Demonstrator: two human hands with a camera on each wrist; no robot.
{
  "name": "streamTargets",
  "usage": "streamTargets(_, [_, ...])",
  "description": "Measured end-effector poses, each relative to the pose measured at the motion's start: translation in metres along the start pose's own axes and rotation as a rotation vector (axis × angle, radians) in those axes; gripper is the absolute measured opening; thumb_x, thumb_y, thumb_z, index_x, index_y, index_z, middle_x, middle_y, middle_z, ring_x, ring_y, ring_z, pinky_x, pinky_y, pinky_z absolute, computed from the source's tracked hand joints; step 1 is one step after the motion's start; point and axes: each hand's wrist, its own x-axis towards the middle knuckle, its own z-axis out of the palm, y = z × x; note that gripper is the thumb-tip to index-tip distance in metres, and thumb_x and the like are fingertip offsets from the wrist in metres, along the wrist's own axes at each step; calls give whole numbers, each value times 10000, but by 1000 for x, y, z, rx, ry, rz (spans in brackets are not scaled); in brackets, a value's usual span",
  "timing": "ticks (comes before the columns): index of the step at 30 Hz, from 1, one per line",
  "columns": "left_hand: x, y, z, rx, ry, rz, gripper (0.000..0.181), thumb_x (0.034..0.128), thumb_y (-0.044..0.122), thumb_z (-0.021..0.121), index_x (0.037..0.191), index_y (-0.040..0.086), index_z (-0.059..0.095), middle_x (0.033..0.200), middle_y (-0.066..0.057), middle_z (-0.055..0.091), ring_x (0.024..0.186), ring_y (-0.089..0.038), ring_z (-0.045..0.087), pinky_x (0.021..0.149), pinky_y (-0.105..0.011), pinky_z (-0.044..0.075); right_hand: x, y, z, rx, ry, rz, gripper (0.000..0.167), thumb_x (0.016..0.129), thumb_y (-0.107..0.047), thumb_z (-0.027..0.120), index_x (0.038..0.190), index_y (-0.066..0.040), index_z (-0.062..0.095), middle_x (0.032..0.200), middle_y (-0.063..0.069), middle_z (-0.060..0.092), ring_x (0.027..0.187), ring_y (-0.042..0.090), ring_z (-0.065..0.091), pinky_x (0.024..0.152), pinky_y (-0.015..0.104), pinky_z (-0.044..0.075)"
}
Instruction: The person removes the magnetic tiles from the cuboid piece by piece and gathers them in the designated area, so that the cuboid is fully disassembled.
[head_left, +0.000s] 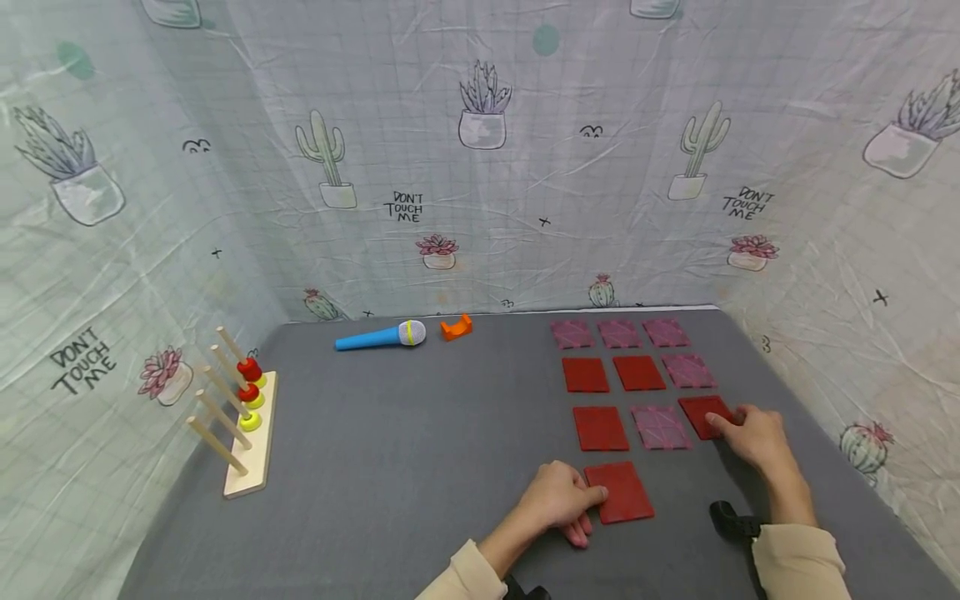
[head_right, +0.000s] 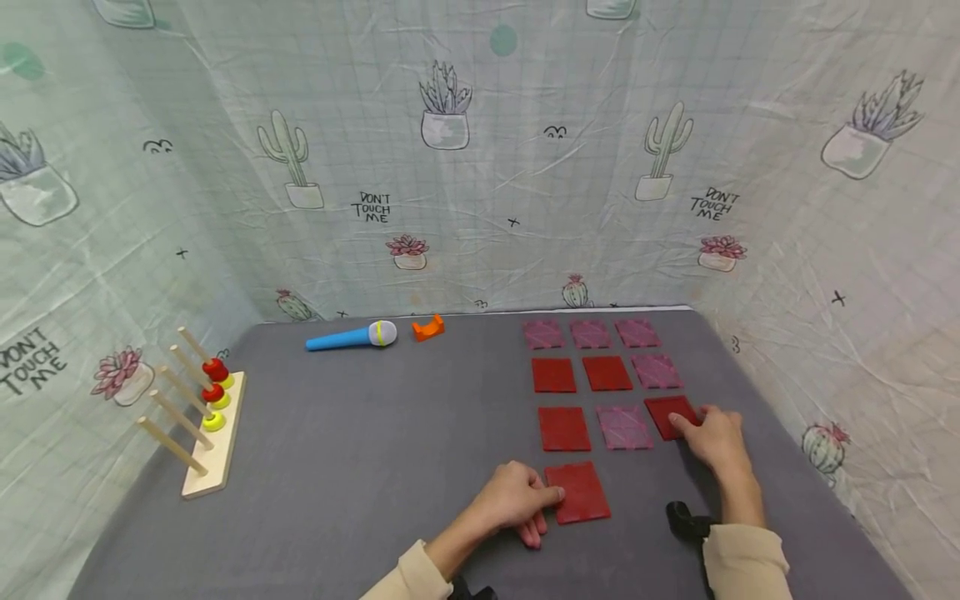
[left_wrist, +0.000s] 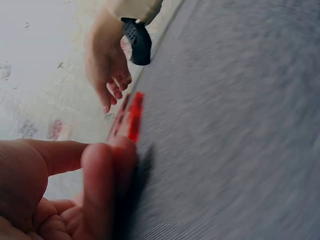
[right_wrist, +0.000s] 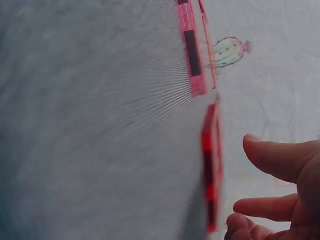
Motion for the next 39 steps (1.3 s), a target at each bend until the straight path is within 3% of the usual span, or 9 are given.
streamTargets(5, [4,2,-20,73,37,69,356,912,345,704,660,93,702,510,-45,647,345,-96,565,450,-296,524,-1,-20,-10,22,59,-75,791,1017,-412,522,1347,285,346,1272,498,421,1221,604,321,970,692,372])
streamTargets(11, [4,15,-62,102,124,210,264,932,363,686,954,105,741,678,-47,702,496,-97,612,509,-276,505,-5,-63,-25,82,152,-129,769,1015,-419,537,1412,213,352,1325,432,430,1195,564,423,926,682,406])
streamTargets(15, [-2,22,-91,173,285,315,316,942,383,663,1094,116,732,862,-11,743,704,-82,654,628,-267,516,-8,-97,-31,136,222,-159,744,1005,-427,553,1441,150,378,1344,379,463,1165,527,501,908,662,435])
streamTargets(21, [-16,31,-128,184,552,359,328,948,339,650,1172,109,718,1045,-42,746,947,-190,714,838,-363,567,-16,-139,-32,227,301,-224,710,986,-431,585,1464,66,415,1342,327,484,1190,484,506,916,641,434])
streamTargets(25, [-25,32,-147,202,684,398,360,952,311,654,1241,100,689,1174,-75,717,1086,-276,682,908,-452,549,-19,-160,-27,288,331,-291,702,973,-439,608,1466,30,436,1359,298,492,1167,457,524,907,619,450])
streamTargets(28, [-28,29,-159,258,769,463,395,950,279,665,1295,87,662,1268,-96,683,1176,-306,651,965,-483,526,-20,-171,-21,310,329,-342,714,963,-439,629,1491,-4,423,1424,278,475,1230,456,508,966,638,430])
streamTargets(33, [-31,24,-174,402,850,559,474,950,258,669,1380,70,601,1417,-132,594,1322,-333,561,1078,-513,449,-20,-184,-10,291,302,-429,738,943,-443,660,1535,-93,391,1553,217,402,1406,450,390,1064,701,322])
streamTargets(39, [-35,20,-186,593,872,562,573,966,322,657,1461,72,513,1537,-148,471,1477,-373,363,1154,-609,312,-22,-201,5,259,257,-527,769,917,-460,686,1541,-121,391,1610,144,348,1465,421,326,1088,690,310])
